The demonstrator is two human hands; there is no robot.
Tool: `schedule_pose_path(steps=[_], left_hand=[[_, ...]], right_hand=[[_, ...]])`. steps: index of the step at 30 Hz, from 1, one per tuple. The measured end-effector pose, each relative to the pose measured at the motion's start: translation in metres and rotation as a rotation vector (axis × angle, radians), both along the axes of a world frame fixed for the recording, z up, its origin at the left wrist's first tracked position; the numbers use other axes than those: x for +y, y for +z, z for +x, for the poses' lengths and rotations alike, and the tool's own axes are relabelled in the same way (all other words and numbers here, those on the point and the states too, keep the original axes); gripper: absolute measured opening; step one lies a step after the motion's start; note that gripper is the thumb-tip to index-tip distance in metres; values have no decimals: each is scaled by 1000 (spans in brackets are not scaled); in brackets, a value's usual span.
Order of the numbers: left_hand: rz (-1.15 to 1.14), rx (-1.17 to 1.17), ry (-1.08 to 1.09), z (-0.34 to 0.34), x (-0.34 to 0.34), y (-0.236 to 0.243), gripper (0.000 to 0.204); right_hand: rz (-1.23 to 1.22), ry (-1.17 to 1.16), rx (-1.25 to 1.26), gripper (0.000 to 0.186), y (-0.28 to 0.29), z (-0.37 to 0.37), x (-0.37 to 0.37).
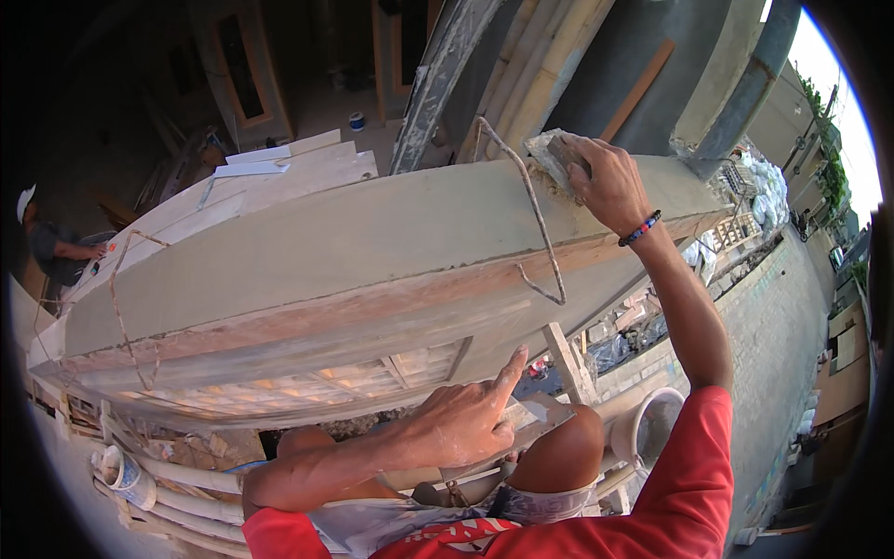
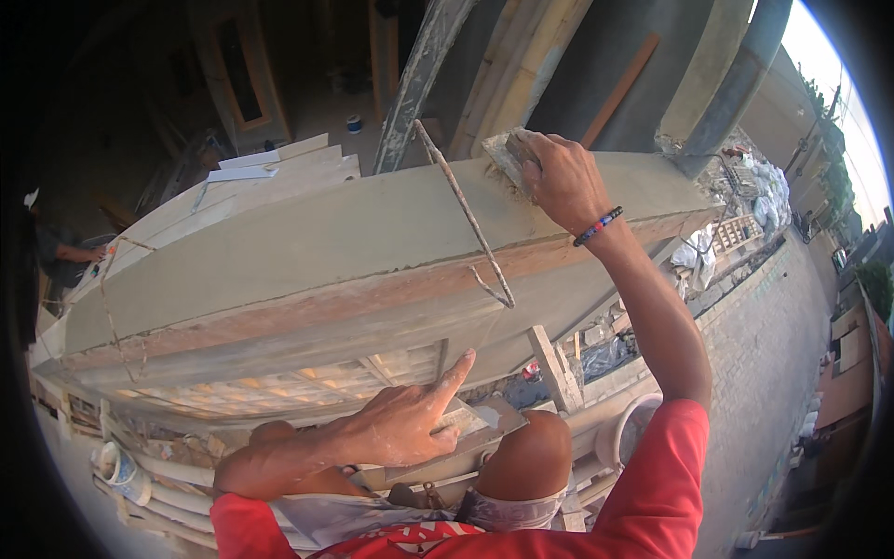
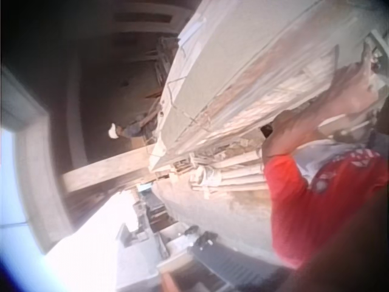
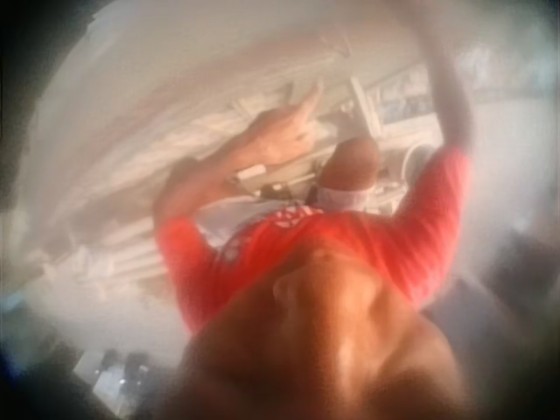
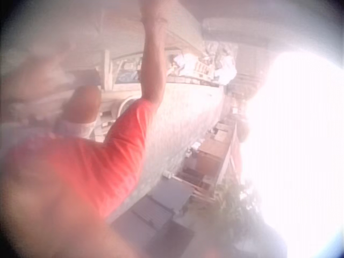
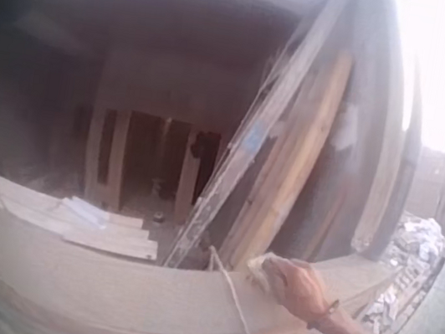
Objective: The person applies plaster to a curved wall using a trowel and a bucket of plaster. They repeatedly scoop plaster from the bucket and smooth it onto the wall surface, working along the curve.
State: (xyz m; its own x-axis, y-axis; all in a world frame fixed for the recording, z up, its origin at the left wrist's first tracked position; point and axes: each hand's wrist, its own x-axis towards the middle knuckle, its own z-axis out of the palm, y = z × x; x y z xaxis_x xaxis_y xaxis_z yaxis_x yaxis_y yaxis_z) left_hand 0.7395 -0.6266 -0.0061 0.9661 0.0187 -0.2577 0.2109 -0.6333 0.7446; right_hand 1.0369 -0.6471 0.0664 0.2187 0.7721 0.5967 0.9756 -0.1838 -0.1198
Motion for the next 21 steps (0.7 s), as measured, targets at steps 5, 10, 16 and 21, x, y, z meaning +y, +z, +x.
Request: schedule_pose_path(steps=[5, 10, 16, 21], left_hand=[[15, 46, -2, -7, 7, 4, 87], [21, -37, 7, -19, 14, -4, 87], [9, -3, 37, -12, 14, -6, 84], [-12, 36, 97, 0, 19, -18, 68]], right_hand=[[-114, -72, -27, 36, -20, 6, 8], [-161, -336, -85, 36, -8, 68, -30], [80, -531, 324, 31, 27, 72, -76], [441, 310, 1347, 31, 8, 46, -101]])
